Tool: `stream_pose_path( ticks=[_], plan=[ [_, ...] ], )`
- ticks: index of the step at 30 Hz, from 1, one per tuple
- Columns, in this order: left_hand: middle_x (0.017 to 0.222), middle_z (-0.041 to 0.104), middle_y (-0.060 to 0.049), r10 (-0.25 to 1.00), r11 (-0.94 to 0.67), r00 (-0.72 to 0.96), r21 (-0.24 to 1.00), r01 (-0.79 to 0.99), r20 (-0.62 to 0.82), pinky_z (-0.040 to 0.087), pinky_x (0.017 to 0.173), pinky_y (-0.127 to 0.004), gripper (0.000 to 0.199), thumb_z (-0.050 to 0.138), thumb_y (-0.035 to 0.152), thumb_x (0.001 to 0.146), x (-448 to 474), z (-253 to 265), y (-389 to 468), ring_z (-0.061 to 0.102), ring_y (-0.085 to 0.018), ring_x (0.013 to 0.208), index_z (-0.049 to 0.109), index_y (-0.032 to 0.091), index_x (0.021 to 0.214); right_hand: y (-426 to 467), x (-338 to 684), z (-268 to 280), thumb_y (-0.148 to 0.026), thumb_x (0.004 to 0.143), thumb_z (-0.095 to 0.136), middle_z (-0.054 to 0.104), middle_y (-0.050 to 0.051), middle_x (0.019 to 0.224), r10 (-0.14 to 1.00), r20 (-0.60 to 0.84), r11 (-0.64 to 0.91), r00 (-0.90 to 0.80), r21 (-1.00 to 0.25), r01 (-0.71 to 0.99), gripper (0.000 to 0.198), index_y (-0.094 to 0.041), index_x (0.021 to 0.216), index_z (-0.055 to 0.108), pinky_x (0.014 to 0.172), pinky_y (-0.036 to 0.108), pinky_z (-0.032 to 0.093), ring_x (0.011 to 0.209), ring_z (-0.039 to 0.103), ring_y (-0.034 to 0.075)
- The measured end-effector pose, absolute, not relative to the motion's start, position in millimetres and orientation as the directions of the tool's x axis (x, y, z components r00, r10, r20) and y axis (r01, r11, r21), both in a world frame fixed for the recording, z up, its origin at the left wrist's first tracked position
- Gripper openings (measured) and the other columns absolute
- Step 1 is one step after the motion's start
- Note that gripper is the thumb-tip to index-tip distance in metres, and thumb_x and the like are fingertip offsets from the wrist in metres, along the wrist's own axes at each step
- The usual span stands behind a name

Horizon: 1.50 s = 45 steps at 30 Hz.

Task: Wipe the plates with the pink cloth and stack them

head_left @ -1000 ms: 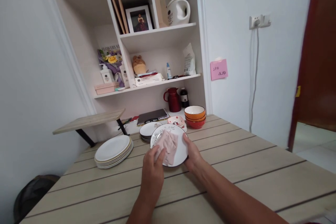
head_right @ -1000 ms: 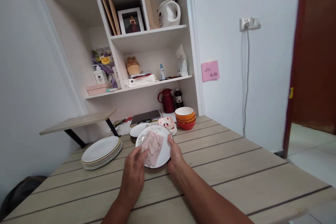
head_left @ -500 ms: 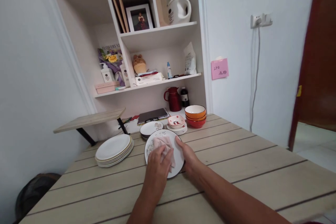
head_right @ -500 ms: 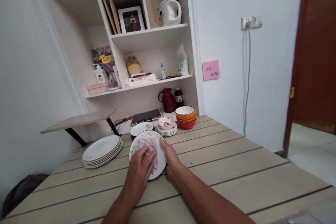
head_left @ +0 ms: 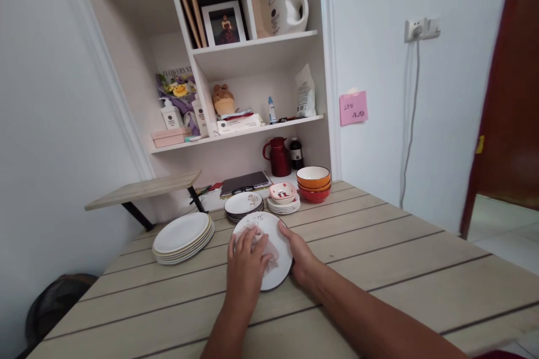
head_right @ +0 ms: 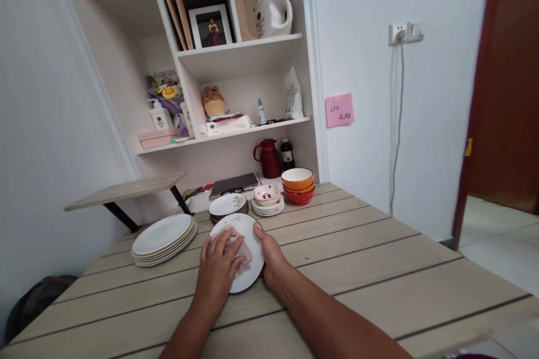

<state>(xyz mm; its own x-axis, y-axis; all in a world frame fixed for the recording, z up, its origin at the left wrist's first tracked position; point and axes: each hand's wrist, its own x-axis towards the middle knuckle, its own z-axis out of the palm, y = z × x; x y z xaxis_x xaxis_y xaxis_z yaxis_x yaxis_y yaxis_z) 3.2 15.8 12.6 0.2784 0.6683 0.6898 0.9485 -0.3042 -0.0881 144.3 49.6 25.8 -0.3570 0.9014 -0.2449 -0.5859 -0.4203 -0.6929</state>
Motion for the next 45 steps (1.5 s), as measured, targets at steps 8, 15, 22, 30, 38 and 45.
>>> stream_pose_path(
  ticks=[8, 15, 22, 30, 38, 45],
  plan=[
    [0.136, 0.055, -0.009, 0.601, -0.501, 0.443, -0.119, 0.857, 0.665, 0.041, 0.106, -0.057, 0.046, 0.06, 0.009, 0.082, 10.0, -1.4, 13.2, 0.048, -0.028, 0.129, 0.06, 0.026, 0.124, 52.5, 151.4, 28.6, -0.054, 0.087, 0.048, 0.076, 0.015, 0.097, 0.886, -0.246, -0.451, -0.394, -0.659, -0.602, 0.057, -0.006, 0.115, 0.062, 0.08, 0.036, 0.053, 0.084, 0.071, 0.025],
    [0.138, 0.054, -0.012, 0.521, -0.557, 0.541, -0.216, 0.802, 0.66, 0.038, 0.109, -0.056, 0.049, 0.053, 0.009, 0.086, 12.7, -3.0, 17.4, 0.046, -0.026, 0.132, 0.051, 0.024, 0.133, 48.6, 145.9, 25.5, -0.051, 0.084, 0.057, 0.076, 0.015, 0.093, 0.87, -0.213, -0.457, -0.444, -0.687, -0.565, 0.053, -0.006, 0.111, 0.065, 0.076, 0.033, 0.053, 0.081, 0.071, 0.024],
    [0.141, 0.051, -0.01, 0.575, -0.443, 0.367, -0.099, 0.891, 0.731, 0.032, 0.112, -0.058, 0.045, 0.061, 0.015, 0.084, 6.5, 7.9, 11.7, 0.041, -0.028, 0.134, 0.056, 0.025, 0.128, 40.4, 136.3, 25.0, -0.046, 0.085, 0.058, 0.076, 0.013, 0.093, 0.871, -0.176, -0.446, -0.458, -0.672, -0.591, 0.047, -0.008, 0.111, 0.066, 0.074, 0.032, 0.053, 0.079, 0.071, 0.022],
    [0.136, 0.055, -0.009, 0.641, -0.509, 0.313, 0.082, 0.857, 0.701, 0.042, 0.106, -0.047, 0.036, 0.046, 0.019, 0.093, -6.8, 8.8, 12.1, 0.047, -0.023, 0.128, 0.058, 0.024, 0.126, 53.9, 151.3, 31.3, -0.052, 0.087, 0.05, 0.075, 0.017, 0.098, 0.88, -0.225, -0.456, -0.418, -0.643, -0.615, 0.058, -0.005, 0.117, 0.062, 0.085, 0.039, 0.051, 0.085, 0.071, 0.026],
    [0.141, 0.051, -0.007, 0.673, -0.556, 0.465, -0.021, 0.831, 0.575, 0.041, 0.107, -0.05, 0.053, 0.067, 0.012, 0.078, 5.0, 10.0, 8.5, 0.043, -0.027, 0.132, 0.057, 0.028, 0.128, 51.9, 149.2, 31.3, -0.05, 0.088, 0.051, 0.076, 0.014, 0.087, 0.877, -0.213, -0.453, -0.43, -0.664, -0.594, 0.052, -0.004, 0.109, 0.065, 0.071, 0.033, 0.054, 0.071, 0.071, 0.022],
    [0.131, 0.058, -0.005, 0.659, -0.374, 0.34, -0.099, 0.922, 0.671, 0.031, 0.111, -0.059, 0.048, 0.065, 0.013, 0.081, 6.1, 18.2, 7.8, 0.051, -0.027, 0.123, 0.058, 0.03, 0.125, 42.9, 136.4, 27.5, -0.041, 0.086, 0.058, 0.076, 0.013, 0.093, 0.883, -0.139, -0.412, -0.447, -0.686, -0.6, 0.039, -0.008, 0.104, 0.068, 0.062, 0.026, 0.053, 0.075, 0.07, 0.019]
  ],
)
